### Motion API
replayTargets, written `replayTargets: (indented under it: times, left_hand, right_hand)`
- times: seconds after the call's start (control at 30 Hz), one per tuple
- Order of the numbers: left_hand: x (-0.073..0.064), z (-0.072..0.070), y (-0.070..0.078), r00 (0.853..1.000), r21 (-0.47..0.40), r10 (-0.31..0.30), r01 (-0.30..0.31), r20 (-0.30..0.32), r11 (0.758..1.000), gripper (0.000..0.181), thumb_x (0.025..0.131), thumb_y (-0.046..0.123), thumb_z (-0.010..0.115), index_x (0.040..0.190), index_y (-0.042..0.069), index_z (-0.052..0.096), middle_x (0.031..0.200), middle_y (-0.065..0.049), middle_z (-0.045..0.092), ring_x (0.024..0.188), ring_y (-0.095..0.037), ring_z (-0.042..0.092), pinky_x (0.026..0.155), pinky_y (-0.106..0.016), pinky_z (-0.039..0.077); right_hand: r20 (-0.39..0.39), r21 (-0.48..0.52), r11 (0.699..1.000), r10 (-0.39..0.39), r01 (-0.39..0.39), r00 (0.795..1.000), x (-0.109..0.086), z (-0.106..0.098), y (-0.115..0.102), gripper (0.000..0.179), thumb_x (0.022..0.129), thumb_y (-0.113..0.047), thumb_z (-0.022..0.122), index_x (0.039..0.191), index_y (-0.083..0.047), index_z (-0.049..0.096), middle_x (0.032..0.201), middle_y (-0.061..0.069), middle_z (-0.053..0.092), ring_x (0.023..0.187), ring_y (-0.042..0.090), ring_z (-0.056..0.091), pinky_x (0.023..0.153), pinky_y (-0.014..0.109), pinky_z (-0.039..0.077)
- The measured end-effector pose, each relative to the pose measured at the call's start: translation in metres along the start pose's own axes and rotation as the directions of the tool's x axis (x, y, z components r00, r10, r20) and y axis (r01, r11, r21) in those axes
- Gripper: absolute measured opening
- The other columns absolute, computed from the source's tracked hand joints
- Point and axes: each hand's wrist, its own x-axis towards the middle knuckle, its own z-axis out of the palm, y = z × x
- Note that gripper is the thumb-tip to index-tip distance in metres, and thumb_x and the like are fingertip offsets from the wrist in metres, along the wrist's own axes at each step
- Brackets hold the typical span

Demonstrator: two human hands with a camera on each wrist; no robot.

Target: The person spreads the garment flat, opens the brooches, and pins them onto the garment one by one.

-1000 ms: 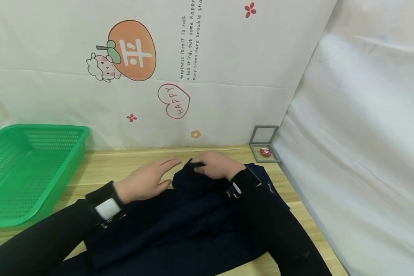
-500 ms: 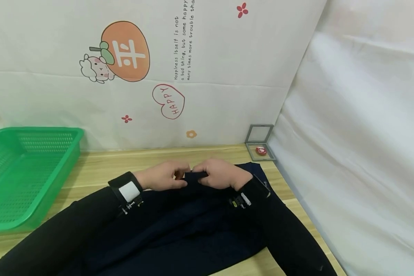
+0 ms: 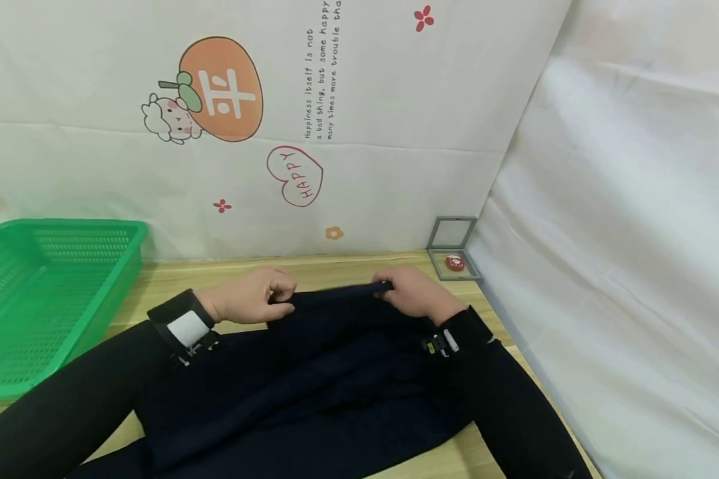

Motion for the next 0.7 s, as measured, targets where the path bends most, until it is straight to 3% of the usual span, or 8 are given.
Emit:
replayTargets:
  times: [0.03,0.1,0.17,0.2,0.3,0.4,0.57,0.7]
  left_hand:
    - [-0.004,-0.004,-0.003,1.0,0.089,-0.017,0.016,0.011,0.996,0.029,0.087,0.009,0.071,0.068,0.013,0.049,0.063,0.01,0.038,0.058,-0.008,0.038,0.069,-0.032,0.038]
    - [-0.012,-0.014,-0.01,0.997,0.258,-0.059,0.044,0.051,0.965,0.02,0.087,0.013,0.074,0.073,0.013,0.059,0.064,0.01,0.046,0.058,-0.009,0.043,0.07,-0.036,0.04]
    - [-0.021,-0.024,-0.02,0.989,0.367,-0.109,0.066,0.096,0.928,0.017,0.086,0.015,0.075,0.075,0.015,0.063,0.065,0.01,0.051,0.058,-0.009,0.046,0.069,-0.036,0.041]
    - [-0.026,-0.03,-0.024,0.983,0.378,-0.138,0.083,0.12,0.922,0.019,0.087,0.015,0.075,0.073,0.016,0.062,0.064,0.011,0.049,0.057,-0.008,0.044,0.066,-0.035,0.04]
    - [-0.043,-0.043,-0.04,0.96,0.338,-0.226,0.16,0.165,0.927,0.031,0.089,0.009,0.07,0.067,0.017,0.05,0.064,0.008,0.036,0.056,-0.009,0.031,0.059,-0.032,0.031]
    - [-0.059,-0.056,-0.048,0.936,0.213,-0.325,0.294,0.132,0.932,0.025,0.093,0.006,0.061,0.073,0.016,0.049,0.069,0.006,0.035,0.06,-0.011,0.031,0.062,-0.034,0.03]
    - [-0.079,-0.076,-0.056,0.879,-0.003,-0.474,0.475,0.046,0.88,0.012,0.099,0.003,0.048,0.094,0.01,0.056,0.083,-0.003,0.05,0.069,-0.019,0.046,0.068,-0.039,0.039]
    - [-0.091,-0.084,-0.066,0.835,0.032,-0.55,0.549,-0.001,0.835,0.019,0.098,0.0,0.044,0.108,0.004,0.059,0.099,-0.012,0.059,0.078,-0.026,0.052,0.072,-0.044,0.042]
  right_hand:
    - [-0.016,-0.008,1.0,0.016,-0.016,1.0,-0.002,-0.001,0.005,0.01,0.095,-0.009,0.068,0.095,-0.018,0.071,0.087,-0.008,0.066,0.078,0.014,0.06,0.074,0.041,0.049]
    - [-0.043,-0.028,0.998,0.048,-0.05,0.998,-0.007,-0.003,0.016,0.01,0.094,-0.007,0.068,0.094,-0.016,0.071,0.087,-0.004,0.066,0.078,0.016,0.06,0.074,0.042,0.049]
    - [-0.073,-0.049,0.995,0.088,-0.091,0.993,-0.012,-0.004,0.027,0.011,0.093,-0.004,0.067,0.094,-0.014,0.071,0.088,-0.001,0.067,0.08,0.02,0.062,0.074,0.044,0.05]
    - [-0.085,-0.055,0.991,0.115,-0.12,0.99,-0.016,-0.004,0.032,0.01,0.093,-0.005,0.067,0.095,-0.014,0.07,0.088,-0.001,0.067,0.08,0.02,0.063,0.074,0.044,0.05]
    - [-0.093,-0.032,0.98,0.192,-0.196,0.977,-0.023,-0.005,0.048,0.005,0.096,-0.01,0.066,0.095,-0.014,0.069,0.084,0.0,0.064,0.074,0.02,0.06,0.07,0.042,0.048]
    - [-0.099,0.004,0.969,0.245,-0.246,0.964,-0.027,-0.004,0.062,0.015,0.099,-0.021,0.065,0.086,-0.014,0.061,0.071,-0.002,0.052,0.062,0.017,0.048,0.065,0.038,0.04]
    - [-0.128,0.079,0.953,0.301,-0.293,0.945,-0.033,-0.006,0.08,0.045,0.1,-0.039,0.062,0.074,-0.012,0.037,0.066,0.001,0.028,0.057,0.02,0.032,0.063,0.038,0.03]
    - [-0.121,0.191,0.93,0.339,-0.313,0.933,-0.039,-0.015,0.092,0.045,0.1,-0.04,0.062,0.078,-0.009,0.037,0.068,0.003,0.031,0.06,0.023,0.034,0.065,0.041,0.03]
